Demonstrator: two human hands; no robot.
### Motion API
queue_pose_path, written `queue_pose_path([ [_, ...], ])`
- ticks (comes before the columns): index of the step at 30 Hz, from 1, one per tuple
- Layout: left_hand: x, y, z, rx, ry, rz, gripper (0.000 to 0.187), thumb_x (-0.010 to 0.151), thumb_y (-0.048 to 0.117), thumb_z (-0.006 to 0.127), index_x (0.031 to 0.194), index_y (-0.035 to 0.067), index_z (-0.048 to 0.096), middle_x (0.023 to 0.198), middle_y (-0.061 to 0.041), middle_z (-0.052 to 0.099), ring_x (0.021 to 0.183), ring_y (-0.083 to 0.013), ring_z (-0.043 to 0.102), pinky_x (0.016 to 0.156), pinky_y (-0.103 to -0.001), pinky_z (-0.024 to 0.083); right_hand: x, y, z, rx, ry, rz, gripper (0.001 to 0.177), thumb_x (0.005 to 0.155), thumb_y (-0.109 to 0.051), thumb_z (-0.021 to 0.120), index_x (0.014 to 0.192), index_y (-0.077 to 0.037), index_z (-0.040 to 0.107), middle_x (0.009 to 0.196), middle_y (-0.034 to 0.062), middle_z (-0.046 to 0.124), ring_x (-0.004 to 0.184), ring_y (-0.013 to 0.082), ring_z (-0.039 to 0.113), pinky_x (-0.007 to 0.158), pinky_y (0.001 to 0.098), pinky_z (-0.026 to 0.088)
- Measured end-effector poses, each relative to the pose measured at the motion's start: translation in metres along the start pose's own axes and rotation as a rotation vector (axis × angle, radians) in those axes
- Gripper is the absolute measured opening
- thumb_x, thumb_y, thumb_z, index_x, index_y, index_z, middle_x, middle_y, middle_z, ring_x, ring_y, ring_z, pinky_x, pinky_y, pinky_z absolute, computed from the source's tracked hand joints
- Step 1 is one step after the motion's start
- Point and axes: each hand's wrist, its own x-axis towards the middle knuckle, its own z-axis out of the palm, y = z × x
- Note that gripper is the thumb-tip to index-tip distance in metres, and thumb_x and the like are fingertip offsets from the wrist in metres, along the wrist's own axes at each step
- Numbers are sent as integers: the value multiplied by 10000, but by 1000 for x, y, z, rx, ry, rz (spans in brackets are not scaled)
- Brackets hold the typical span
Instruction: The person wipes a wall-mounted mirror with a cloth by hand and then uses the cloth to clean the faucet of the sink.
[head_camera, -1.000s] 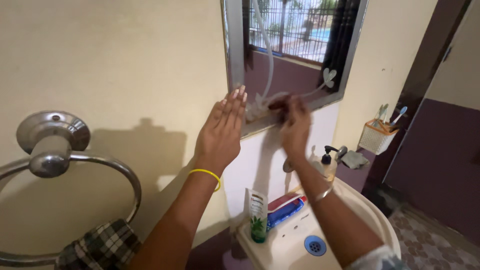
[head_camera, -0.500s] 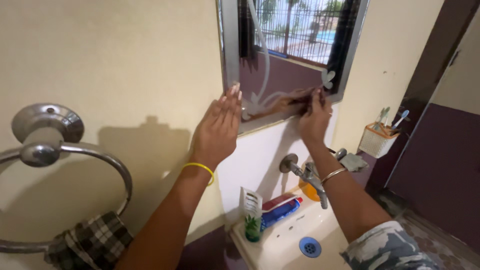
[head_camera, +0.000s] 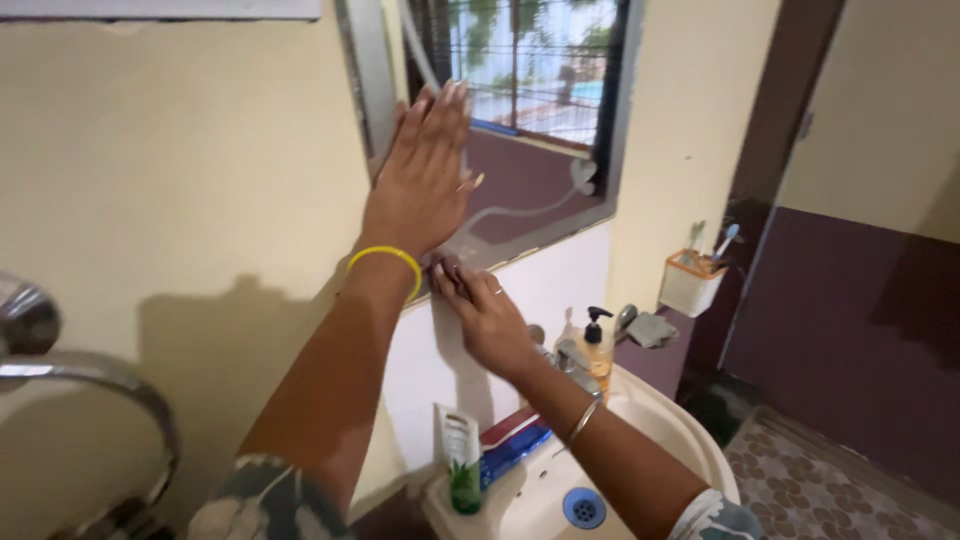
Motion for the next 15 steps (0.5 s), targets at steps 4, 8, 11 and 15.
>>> queue_pose_path([
  [4,-2,-1,-1,30,-10,20,807,1063,561,254,1629,-13,231,1711,-145,179,1575,-288,89,1280,-445,-18,11,69,-9,524,102,677,345,1133,-95,421,1442,-78,574,1366,205,598,1240,311,635,1076,399,491],
  [8,-2,-2,-2,17,-36,34,789,1075,550,228,1616,-25,234,1703,-161,186,1567,-305,101,1273,-449,-13,15,156,-4,-60,297,583,571,930,73,510,1488,-47,519,1381,280,516,1238,364,569,1062,399,517],
  [11,0,-2,1,-8,-40,20,779,1071,537,229,1613,-23,231,1696,-164,187,1559,-324,117,1269,-449,-3,27,168,0,153,399,821,453,990,37,549,1426,-84,559,1354,195,576,1208,302,625,1058,390,539],
  [15,-2,0,9,-97,31,-17,764,1087,514,239,1614,-38,260,1699,-175,204,1562,-335,143,1282,-445,26,40,73,33,222,320,647,314,1100,-40,490,1355,-91,664,1246,196,626,1086,273,714,995,350,607],
])
